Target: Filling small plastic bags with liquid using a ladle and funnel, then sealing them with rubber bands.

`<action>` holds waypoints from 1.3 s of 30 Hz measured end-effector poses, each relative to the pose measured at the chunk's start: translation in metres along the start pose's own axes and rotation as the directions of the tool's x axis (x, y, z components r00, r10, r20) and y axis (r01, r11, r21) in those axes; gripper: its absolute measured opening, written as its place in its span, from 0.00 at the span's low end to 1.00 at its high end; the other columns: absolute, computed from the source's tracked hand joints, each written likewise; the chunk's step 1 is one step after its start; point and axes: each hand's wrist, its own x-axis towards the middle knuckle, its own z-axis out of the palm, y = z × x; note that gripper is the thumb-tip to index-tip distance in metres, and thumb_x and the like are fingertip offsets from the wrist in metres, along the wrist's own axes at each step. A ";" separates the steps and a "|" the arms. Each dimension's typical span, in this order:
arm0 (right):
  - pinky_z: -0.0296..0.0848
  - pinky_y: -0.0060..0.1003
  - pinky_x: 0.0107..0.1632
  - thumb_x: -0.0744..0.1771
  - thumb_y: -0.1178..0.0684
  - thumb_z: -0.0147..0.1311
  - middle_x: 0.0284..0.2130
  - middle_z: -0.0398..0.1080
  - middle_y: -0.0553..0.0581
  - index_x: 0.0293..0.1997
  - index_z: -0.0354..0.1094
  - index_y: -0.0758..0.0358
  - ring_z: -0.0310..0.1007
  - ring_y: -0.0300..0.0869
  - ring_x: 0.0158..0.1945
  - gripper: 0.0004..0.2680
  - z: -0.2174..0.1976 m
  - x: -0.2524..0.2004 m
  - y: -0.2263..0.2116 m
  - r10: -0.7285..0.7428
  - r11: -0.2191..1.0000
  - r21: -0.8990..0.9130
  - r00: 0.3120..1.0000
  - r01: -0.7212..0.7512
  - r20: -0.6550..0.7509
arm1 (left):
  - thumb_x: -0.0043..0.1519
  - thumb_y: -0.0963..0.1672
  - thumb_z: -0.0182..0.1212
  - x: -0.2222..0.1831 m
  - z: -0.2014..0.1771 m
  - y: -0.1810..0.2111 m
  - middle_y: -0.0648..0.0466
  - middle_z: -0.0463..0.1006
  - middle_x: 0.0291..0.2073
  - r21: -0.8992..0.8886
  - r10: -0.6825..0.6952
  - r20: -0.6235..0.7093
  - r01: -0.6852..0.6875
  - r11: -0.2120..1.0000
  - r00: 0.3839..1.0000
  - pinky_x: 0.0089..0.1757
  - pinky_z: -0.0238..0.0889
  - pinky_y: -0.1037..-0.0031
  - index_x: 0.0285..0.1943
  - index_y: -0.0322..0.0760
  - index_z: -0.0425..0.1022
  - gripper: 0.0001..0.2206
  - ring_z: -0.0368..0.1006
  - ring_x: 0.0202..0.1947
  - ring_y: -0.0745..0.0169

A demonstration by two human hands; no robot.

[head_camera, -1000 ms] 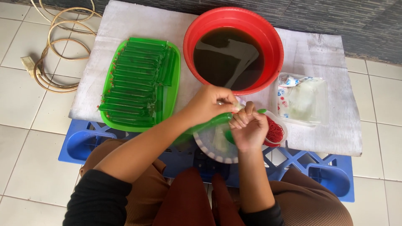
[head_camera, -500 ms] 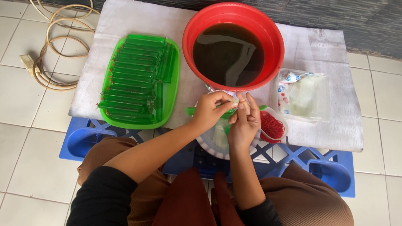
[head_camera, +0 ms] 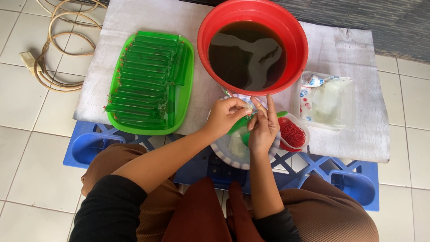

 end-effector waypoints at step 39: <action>0.73 0.30 0.31 0.62 0.66 0.67 0.30 0.78 0.63 0.56 0.59 0.65 0.71 0.38 0.20 0.20 -0.045 0.020 0.013 0.417 0.851 -0.471 0.843 -0.231 0.341 | 0.60 0.30 0.50 -0.001 -0.023 0.017 0.53 0.81 0.54 0.483 0.367 0.427 -0.551 0.681 0.827 0.50 0.67 0.65 0.50 0.47 0.86 0.24 0.75 0.54 0.49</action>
